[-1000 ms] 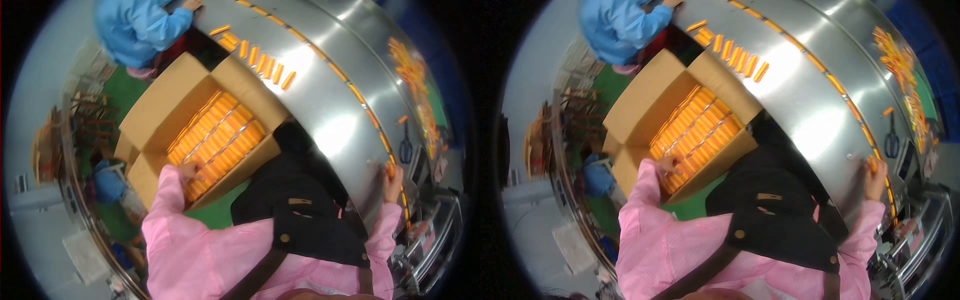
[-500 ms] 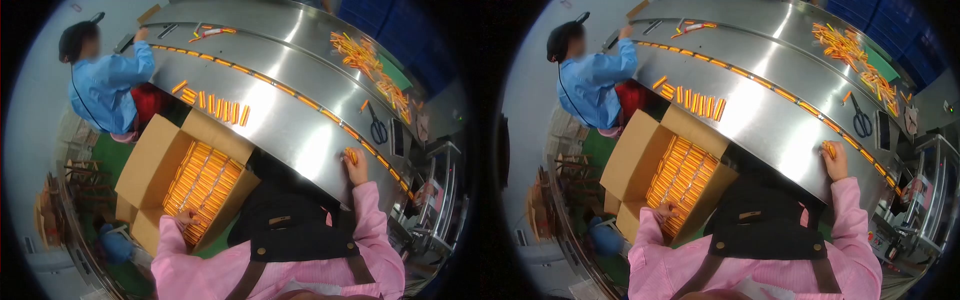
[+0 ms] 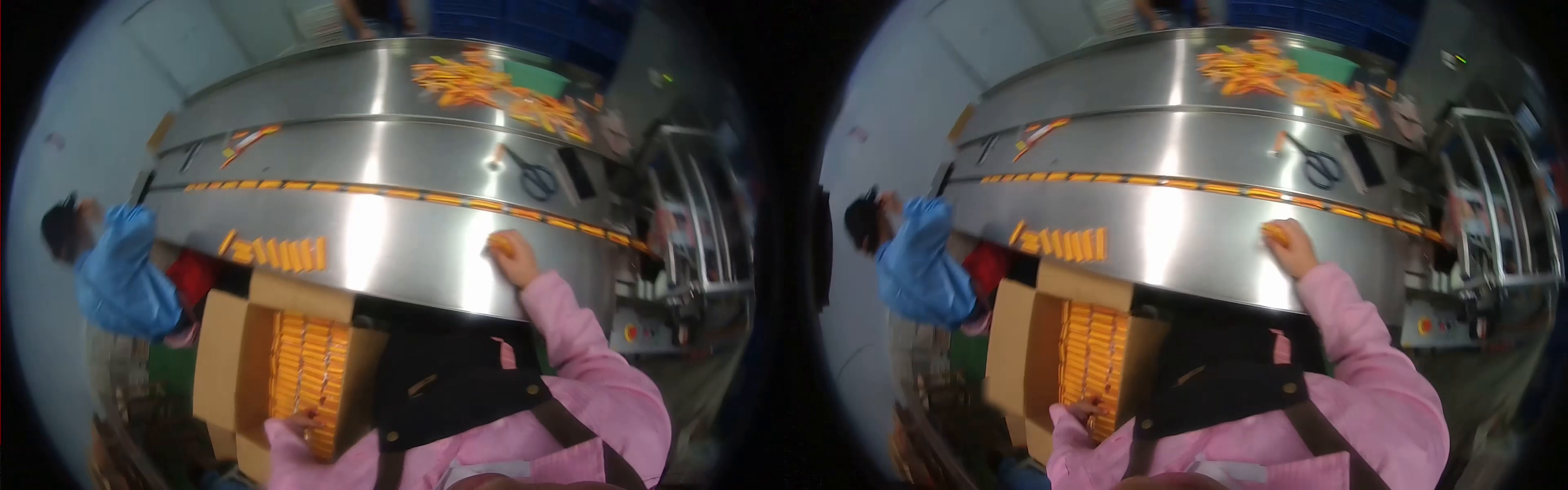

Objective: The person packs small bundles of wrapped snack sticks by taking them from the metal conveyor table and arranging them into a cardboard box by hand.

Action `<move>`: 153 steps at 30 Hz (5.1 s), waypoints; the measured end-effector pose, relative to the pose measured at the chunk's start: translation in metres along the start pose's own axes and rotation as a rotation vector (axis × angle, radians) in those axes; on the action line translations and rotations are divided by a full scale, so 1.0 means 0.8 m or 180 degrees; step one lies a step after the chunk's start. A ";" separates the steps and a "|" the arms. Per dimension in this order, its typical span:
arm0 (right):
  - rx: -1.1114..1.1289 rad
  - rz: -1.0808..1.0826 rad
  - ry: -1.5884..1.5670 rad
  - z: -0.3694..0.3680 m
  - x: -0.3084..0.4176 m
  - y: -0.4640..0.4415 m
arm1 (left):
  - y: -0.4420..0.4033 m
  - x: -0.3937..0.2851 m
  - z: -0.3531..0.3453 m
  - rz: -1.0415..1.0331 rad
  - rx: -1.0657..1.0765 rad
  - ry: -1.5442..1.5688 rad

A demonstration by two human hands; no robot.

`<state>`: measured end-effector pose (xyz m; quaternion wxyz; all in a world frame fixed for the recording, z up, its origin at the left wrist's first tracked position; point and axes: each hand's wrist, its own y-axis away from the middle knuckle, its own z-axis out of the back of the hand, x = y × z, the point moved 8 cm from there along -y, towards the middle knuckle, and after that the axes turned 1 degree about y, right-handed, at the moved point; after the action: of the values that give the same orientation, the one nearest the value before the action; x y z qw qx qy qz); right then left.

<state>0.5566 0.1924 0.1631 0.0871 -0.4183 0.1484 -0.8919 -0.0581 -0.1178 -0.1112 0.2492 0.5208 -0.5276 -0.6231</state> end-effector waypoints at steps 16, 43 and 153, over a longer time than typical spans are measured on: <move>-0.0028 0.0297 -0.0054 -0.017 -0.014 -0.035 | -0.160 -0.342 -0.145 -0.0515 0.1270 -0.1444; 0.0078 0.0111 -0.0138 -0.056 0.028 -0.013 | 0.040 -0.137 -0.032 -0.1150 0.0453 -0.0231; 0.2038 0.1029 0.1179 -0.531 0.286 -0.307 | 0.124 -0.228 -0.100 -0.4226 0.0229 0.4295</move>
<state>0.0759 0.4411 0.1536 0.3239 -0.1735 -0.0598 -0.9281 0.0521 -0.0243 0.0578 0.0801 0.9723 0.1130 -0.1883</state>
